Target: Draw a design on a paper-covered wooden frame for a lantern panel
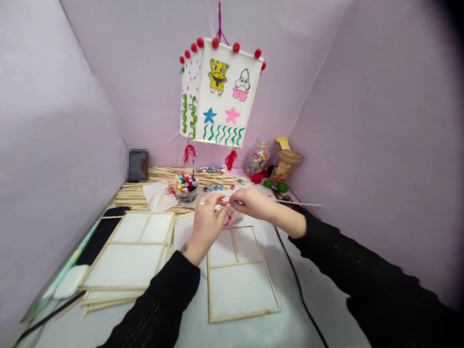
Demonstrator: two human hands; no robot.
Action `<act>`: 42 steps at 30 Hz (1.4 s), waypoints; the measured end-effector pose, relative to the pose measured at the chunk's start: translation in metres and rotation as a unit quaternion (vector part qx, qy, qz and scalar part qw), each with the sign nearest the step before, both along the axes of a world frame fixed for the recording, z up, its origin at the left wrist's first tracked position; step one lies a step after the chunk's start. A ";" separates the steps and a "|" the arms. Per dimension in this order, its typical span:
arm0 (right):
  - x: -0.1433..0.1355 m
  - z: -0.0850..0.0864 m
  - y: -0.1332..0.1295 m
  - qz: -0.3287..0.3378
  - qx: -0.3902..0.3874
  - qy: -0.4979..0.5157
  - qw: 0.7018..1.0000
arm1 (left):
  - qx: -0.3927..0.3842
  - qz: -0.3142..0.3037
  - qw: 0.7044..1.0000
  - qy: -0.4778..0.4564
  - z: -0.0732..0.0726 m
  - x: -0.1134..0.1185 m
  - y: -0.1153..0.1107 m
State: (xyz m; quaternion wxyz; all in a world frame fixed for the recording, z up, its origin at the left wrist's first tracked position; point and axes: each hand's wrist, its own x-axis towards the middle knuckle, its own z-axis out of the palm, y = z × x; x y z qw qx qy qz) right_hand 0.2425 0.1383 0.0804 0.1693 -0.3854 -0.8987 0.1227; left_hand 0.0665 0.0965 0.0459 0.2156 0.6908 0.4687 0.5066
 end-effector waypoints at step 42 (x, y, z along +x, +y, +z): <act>0.067 -0.096 0.025 -0.338 -0.138 0.400 0.841 | -0.114 -0.008 0.988 0.103 -0.036 0.004 0.009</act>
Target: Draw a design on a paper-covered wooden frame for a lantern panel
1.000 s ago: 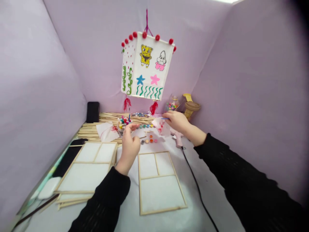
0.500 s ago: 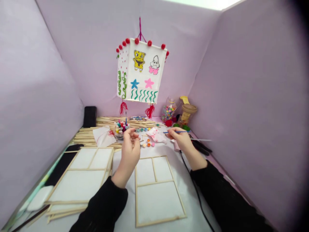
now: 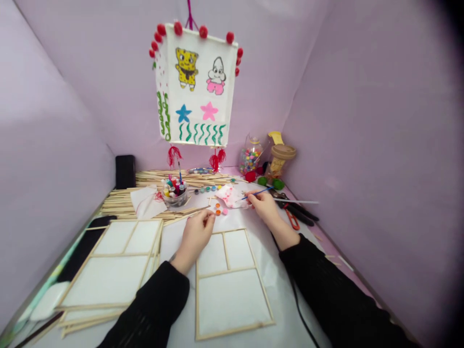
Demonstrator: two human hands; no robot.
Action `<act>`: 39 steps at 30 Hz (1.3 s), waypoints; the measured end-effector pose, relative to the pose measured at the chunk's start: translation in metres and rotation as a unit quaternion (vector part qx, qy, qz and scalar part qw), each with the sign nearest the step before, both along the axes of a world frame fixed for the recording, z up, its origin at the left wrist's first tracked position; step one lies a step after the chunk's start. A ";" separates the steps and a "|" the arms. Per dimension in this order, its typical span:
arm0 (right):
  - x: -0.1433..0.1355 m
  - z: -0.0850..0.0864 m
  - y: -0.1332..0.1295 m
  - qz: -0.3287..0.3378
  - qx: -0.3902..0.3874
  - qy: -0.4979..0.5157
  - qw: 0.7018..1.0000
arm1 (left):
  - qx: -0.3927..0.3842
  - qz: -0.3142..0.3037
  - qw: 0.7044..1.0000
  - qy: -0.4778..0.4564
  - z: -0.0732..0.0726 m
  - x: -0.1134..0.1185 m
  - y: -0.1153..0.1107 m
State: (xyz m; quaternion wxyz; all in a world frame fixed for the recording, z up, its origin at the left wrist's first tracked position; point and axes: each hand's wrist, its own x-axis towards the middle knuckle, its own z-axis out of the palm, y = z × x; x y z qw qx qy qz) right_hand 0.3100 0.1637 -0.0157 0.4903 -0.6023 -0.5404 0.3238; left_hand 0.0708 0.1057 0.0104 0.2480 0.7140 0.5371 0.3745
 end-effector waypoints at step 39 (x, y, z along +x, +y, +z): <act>0.002 0.069 -0.036 0.086 0.112 -0.057 0.988 | -0.077 -0.461 0.843 0.266 0.010 -0.055 -0.089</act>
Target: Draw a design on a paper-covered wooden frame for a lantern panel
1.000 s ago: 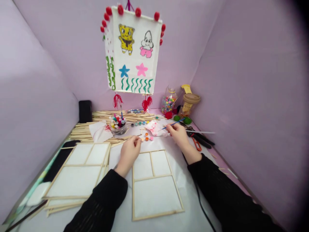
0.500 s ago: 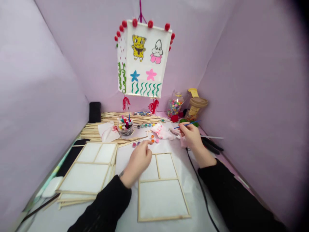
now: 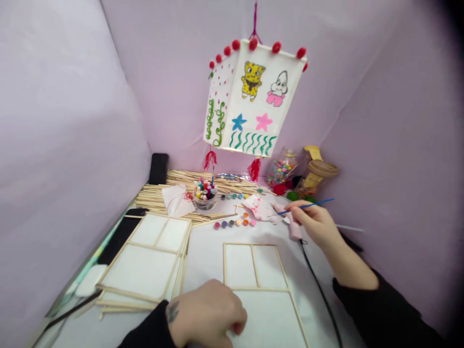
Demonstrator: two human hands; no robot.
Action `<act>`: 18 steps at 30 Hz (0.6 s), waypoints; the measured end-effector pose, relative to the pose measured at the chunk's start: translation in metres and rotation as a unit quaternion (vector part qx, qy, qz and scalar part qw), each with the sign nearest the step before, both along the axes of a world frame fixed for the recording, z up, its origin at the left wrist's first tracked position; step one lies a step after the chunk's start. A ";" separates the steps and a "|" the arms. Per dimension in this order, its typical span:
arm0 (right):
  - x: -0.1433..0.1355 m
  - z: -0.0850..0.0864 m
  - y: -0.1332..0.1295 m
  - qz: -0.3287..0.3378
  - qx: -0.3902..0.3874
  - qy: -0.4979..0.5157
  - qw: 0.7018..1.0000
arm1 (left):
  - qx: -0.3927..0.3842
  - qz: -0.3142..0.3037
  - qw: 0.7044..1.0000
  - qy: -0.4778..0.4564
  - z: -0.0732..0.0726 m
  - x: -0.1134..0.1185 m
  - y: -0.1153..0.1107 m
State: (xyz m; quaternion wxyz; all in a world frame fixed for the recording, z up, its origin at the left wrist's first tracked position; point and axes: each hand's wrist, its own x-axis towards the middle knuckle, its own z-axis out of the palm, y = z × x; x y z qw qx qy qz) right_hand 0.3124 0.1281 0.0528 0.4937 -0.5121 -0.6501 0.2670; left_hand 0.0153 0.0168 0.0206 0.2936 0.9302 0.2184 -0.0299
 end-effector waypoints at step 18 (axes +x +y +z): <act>-0.152 0.026 0.070 0.078 0.011 -0.185 0.980 | -0.051 0.046 0.997 -0.042 -0.015 -0.004 0.011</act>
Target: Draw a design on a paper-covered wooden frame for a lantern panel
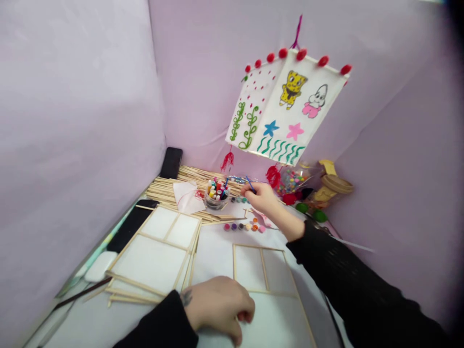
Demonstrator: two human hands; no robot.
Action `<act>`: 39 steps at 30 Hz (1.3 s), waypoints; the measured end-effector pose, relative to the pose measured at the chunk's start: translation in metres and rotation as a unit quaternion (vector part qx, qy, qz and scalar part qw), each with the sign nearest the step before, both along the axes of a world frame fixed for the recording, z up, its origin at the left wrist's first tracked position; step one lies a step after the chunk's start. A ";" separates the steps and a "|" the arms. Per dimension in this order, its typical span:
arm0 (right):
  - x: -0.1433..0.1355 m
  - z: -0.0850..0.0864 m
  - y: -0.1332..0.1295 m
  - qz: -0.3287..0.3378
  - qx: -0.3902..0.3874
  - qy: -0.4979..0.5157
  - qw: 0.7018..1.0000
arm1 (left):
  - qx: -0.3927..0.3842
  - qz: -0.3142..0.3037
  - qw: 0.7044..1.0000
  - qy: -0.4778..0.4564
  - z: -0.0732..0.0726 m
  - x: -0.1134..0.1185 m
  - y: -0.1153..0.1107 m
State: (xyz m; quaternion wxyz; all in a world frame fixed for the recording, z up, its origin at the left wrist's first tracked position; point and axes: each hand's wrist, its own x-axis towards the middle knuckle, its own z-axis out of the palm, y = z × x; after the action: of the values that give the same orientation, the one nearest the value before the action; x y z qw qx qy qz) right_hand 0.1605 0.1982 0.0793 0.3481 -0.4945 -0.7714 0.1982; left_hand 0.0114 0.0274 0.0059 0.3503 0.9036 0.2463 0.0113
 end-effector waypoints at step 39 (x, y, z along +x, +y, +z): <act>-0.119 0.013 0.054 -0.064 -0.047 -0.377 0.923 | 0.117 -0.069 0.988 -0.069 -0.013 0.003 -0.011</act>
State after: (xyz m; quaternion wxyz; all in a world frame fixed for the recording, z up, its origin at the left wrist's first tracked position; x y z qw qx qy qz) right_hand 0.0420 0.2527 0.0922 0.0204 -0.5964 -0.8023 0.0105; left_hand 0.0140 0.0165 -0.0072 0.2583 0.9503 0.1553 0.0779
